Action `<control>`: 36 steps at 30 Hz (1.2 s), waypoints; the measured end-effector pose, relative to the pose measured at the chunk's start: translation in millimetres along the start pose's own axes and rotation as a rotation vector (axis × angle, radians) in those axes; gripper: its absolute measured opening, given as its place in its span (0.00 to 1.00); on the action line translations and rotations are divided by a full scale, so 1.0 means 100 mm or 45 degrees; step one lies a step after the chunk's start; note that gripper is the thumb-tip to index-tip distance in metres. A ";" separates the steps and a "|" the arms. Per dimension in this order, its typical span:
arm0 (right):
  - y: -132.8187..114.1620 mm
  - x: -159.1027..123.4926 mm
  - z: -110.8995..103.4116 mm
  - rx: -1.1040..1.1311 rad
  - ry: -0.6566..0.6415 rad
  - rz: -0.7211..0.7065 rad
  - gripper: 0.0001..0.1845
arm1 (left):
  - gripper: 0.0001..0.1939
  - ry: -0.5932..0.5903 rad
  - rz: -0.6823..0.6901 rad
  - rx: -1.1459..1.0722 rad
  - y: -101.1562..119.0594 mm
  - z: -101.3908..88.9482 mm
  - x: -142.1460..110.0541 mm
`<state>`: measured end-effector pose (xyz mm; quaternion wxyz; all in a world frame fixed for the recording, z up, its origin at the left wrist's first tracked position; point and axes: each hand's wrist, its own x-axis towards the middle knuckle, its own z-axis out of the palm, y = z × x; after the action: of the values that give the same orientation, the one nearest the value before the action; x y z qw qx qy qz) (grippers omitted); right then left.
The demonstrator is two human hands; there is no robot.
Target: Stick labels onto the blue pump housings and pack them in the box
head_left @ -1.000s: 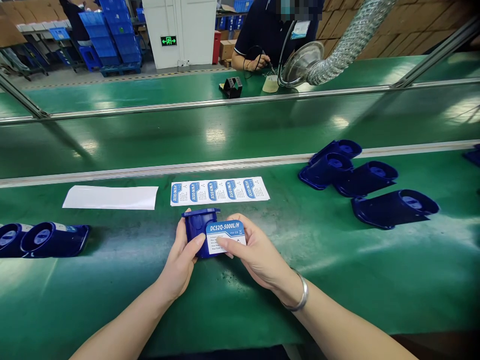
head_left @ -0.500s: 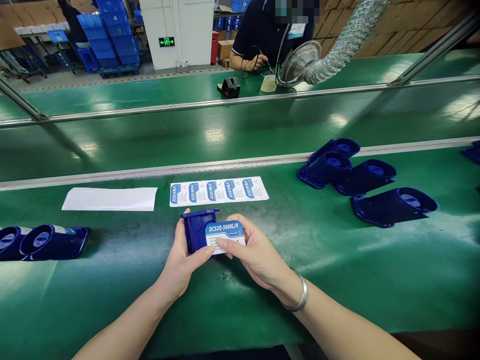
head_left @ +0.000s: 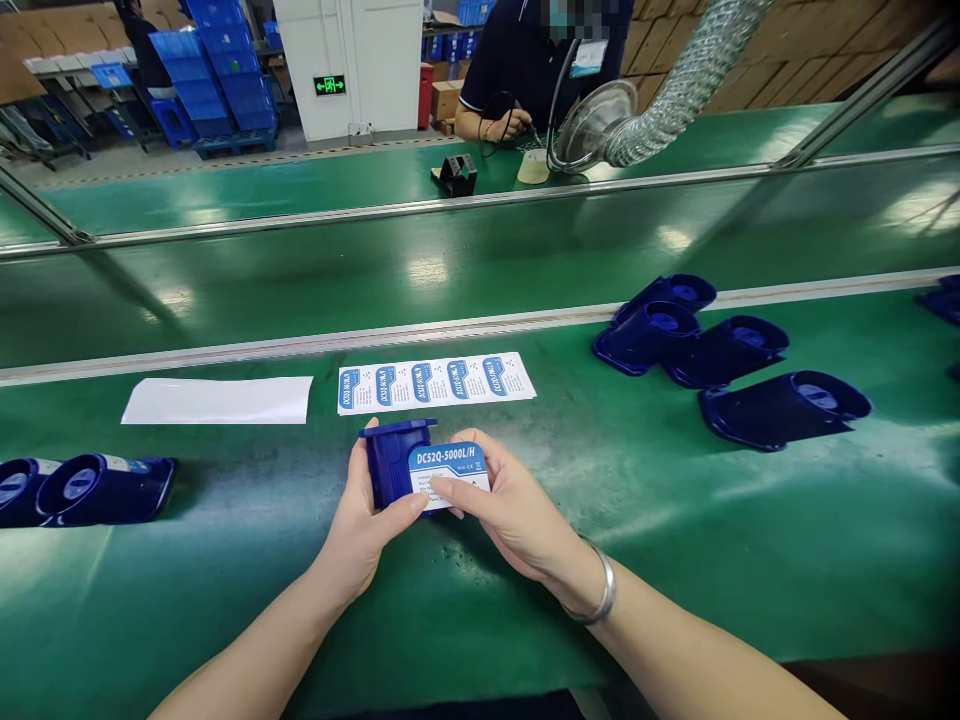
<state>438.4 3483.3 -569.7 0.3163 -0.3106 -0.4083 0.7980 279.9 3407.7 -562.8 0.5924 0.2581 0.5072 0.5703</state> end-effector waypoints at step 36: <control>-0.09 0.05 0.01 -0.031 -0.127 -0.156 0.17 | 0.54 0.001 0.008 -0.173 -0.04 0.00 0.01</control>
<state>436.9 3490.7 -563.1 0.3401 -0.2488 -0.4514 0.7865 281.5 3408.3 -566.3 0.6066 0.2185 0.4668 0.6052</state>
